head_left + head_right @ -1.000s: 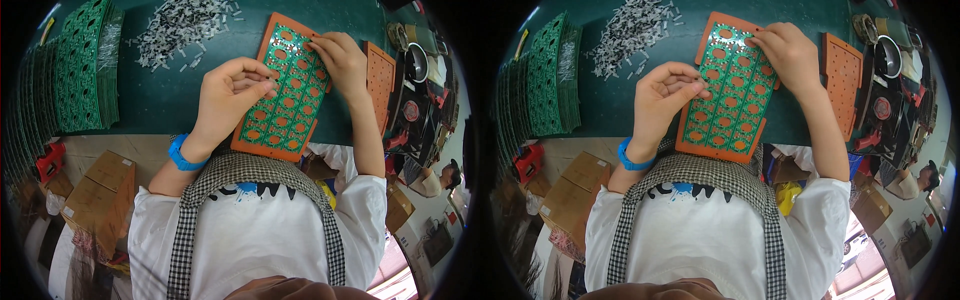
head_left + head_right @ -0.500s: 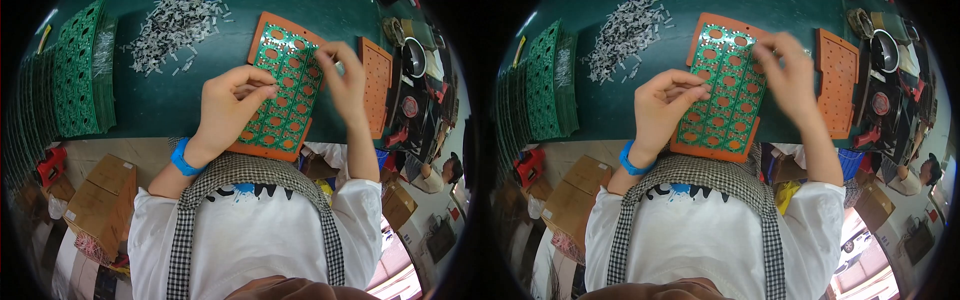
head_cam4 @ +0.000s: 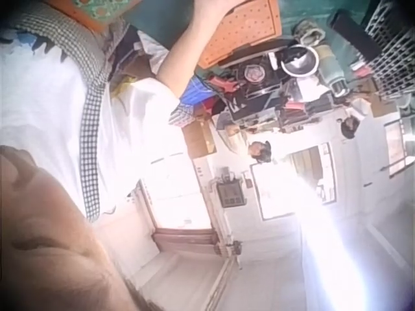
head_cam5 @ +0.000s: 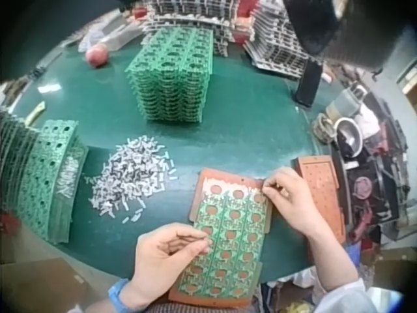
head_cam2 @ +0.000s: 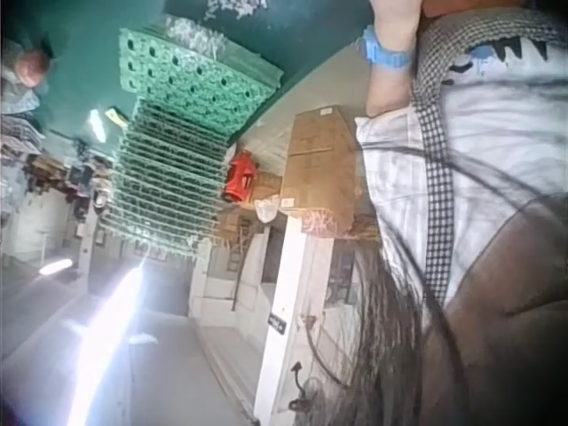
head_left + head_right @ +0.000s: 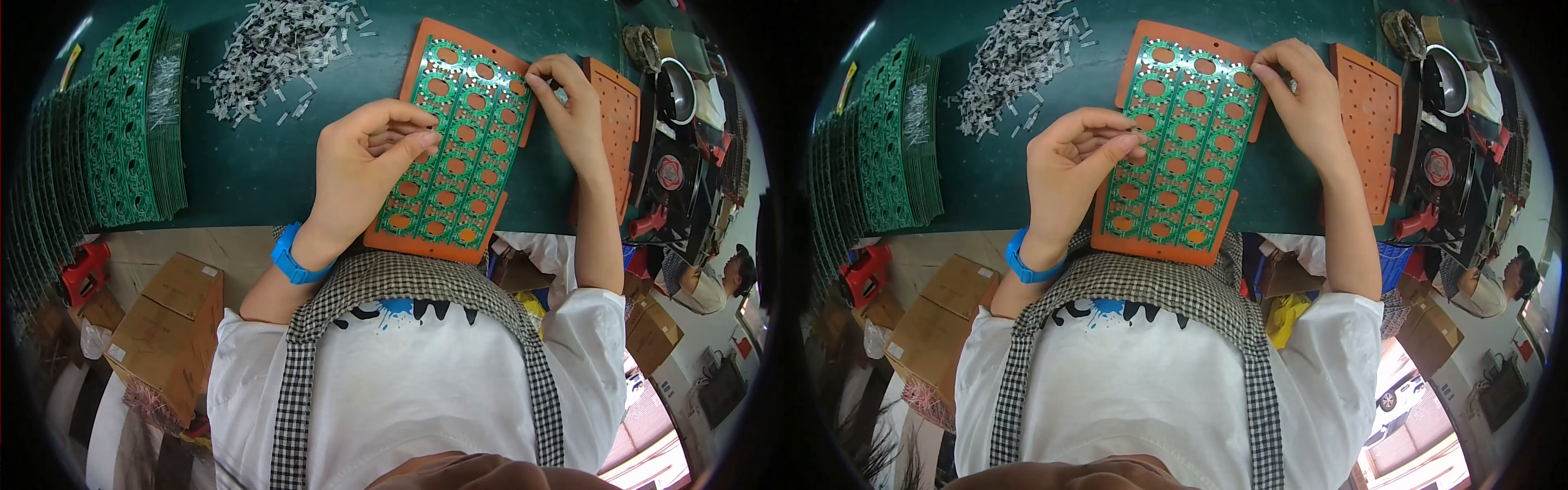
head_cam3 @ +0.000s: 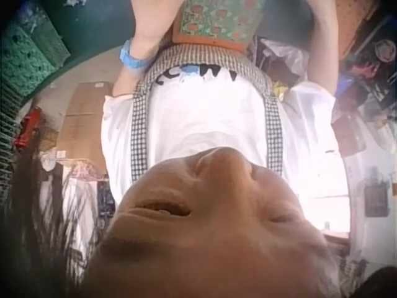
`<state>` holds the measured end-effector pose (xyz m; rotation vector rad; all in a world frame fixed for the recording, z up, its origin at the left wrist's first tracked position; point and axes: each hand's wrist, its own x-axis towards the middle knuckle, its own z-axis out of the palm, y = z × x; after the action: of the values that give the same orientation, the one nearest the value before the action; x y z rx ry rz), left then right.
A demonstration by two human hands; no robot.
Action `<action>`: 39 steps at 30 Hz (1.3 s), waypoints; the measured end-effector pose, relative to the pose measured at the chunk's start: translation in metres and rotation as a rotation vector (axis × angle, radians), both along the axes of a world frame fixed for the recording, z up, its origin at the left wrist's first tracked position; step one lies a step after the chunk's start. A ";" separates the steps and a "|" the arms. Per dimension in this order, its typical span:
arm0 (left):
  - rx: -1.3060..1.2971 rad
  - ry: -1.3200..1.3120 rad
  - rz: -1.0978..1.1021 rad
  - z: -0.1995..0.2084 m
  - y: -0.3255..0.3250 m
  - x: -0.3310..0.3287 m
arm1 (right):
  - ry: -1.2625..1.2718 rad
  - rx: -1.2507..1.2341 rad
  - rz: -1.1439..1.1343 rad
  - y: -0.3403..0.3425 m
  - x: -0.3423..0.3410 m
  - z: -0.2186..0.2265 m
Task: The person inserts small electronic components into a green circuit board by hand, which is held steady in a mounting jig.
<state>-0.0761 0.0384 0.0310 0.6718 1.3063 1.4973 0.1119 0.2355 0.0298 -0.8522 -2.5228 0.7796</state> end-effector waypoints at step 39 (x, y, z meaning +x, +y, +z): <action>-0.299 1.211 0.203 -0.016 -0.025 -0.066 | 0.037 0.028 -0.060 -0.040 0.006 -0.001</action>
<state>-0.1418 0.0132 0.0150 1.3583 2.4892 0.9407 0.1176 0.1957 0.0291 -0.8915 -2.4585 0.7327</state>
